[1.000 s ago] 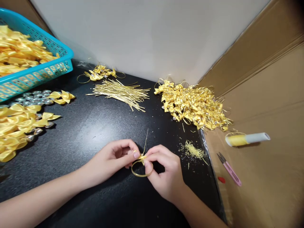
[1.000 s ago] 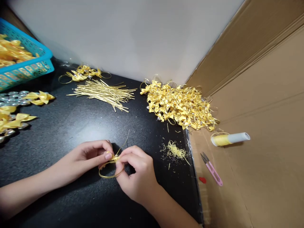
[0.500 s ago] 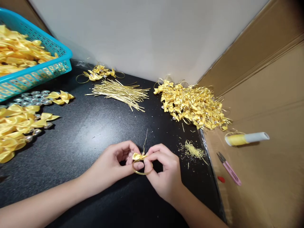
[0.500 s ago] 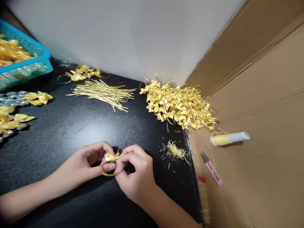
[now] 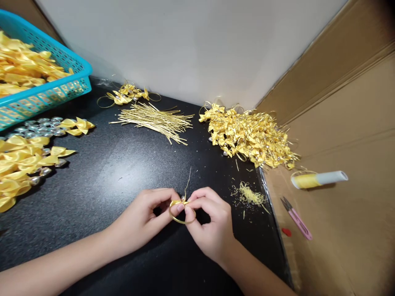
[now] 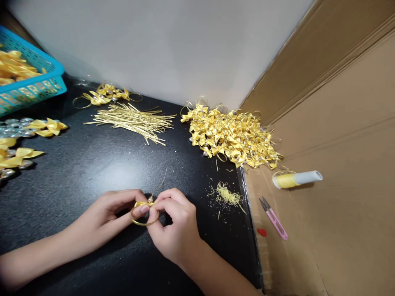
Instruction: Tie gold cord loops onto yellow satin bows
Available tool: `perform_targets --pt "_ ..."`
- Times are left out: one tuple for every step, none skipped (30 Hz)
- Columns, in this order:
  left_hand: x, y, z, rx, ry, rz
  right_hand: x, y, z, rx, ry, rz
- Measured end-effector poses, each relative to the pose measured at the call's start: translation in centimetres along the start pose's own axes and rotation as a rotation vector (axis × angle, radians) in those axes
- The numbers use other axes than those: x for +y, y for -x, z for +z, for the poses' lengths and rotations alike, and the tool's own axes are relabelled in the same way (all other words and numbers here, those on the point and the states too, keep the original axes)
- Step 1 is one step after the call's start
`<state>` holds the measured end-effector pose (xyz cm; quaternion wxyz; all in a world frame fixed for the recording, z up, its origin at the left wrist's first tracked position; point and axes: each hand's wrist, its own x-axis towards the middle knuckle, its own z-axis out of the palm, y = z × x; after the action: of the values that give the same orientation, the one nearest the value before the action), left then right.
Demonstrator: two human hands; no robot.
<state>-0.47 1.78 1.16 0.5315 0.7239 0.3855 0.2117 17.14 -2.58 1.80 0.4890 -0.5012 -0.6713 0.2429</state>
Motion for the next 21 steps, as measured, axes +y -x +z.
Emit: perform_targets --pt "0.0 0.0 0.0 0.010 -0.007 0.012 0.1 0.0 0.1 0.009 0.013 0.012" --pt "0.1 0.1 0.1 0.027 -0.020 0.028 0.1 0.0 0.1 0.024 0.032 0.032" --pt "0.1 0.1 0.1 0.047 -0.040 0.045 0.1 0.1 0.1 0.043 0.058 0.053" --pt "0.0 0.1 0.1 0.068 -0.064 0.064 0.1 0.1 0.1 0.061 0.087 0.070" --pt "0.0 0.1 0.1 0.092 -0.092 0.083 0.0 0.2 0.2 0.065 0.109 0.077" --pt "-0.1 0.1 0.1 0.110 -0.121 0.099 -0.2 0.3 0.2 0.050 0.120 0.071" --pt "-0.2 0.1 0.1 0.125 -0.147 0.119 -0.4 0.5 0.2 0.022 0.120 0.055" --pt "-0.3 0.1 0.1 0.135 -0.168 0.142 -0.6 0.7 0.3 -0.013 0.117 0.038" --pt "-0.5 0.2 0.1 0.146 -0.187 0.168 -0.7 0.9 0.3 -0.042 0.118 0.030" --pt "-0.6 0.2 0.1 0.155 -0.207 0.196 -0.8 1.0 0.4 -0.059 0.128 0.037" --pt "-0.8 0.2 0.2 0.160 -0.231 0.222 -0.8 1.2 0.5 -0.057 0.146 0.060" --pt "-0.9 0.3 0.2 0.162 -0.259 0.250 -0.7 1.3 0.6 -0.044 0.166 0.092" --pt "-1.0 0.4 0.2 0.163 -0.293 0.277 -0.6 1.4 0.6 -0.031 0.178 0.126" --pt "-1.0 0.4 0.3 0.158 -0.334 0.302 -0.4 1.4 0.7 -0.024 0.180 0.157" --pt "-1.0 0.5 0.3 0.156 -0.381 0.332 -0.3 1.4 0.7 -0.023 0.173 0.180" --pt "-0.9 0.5 0.3 0.157 -0.431 0.366 -0.1 1.4 0.7 -0.031 0.163 0.200" --pt "-0.8 0.5 0.3 0.168 -0.482 0.403 0.0 1.3 0.7 -0.043 0.152 0.218" --pt "-0.7 0.5 0.3 0.181 -0.532 0.436 0.0 1.2 0.7 -0.054 0.140 0.235" --pt "-0.5 0.5 0.4 0.191 -0.578 0.459 0.0 1.1 0.7 -0.061 0.127 0.250" --pt "-0.4 0.5 0.4 0.202 -0.615 0.482 -0.1 1.0 0.7 -0.062 0.113 0.263" --pt "-0.3 0.5 0.4 0.209 -0.644 0.499 -0.1 1.0 0.8 -0.055 0.099 0.271"
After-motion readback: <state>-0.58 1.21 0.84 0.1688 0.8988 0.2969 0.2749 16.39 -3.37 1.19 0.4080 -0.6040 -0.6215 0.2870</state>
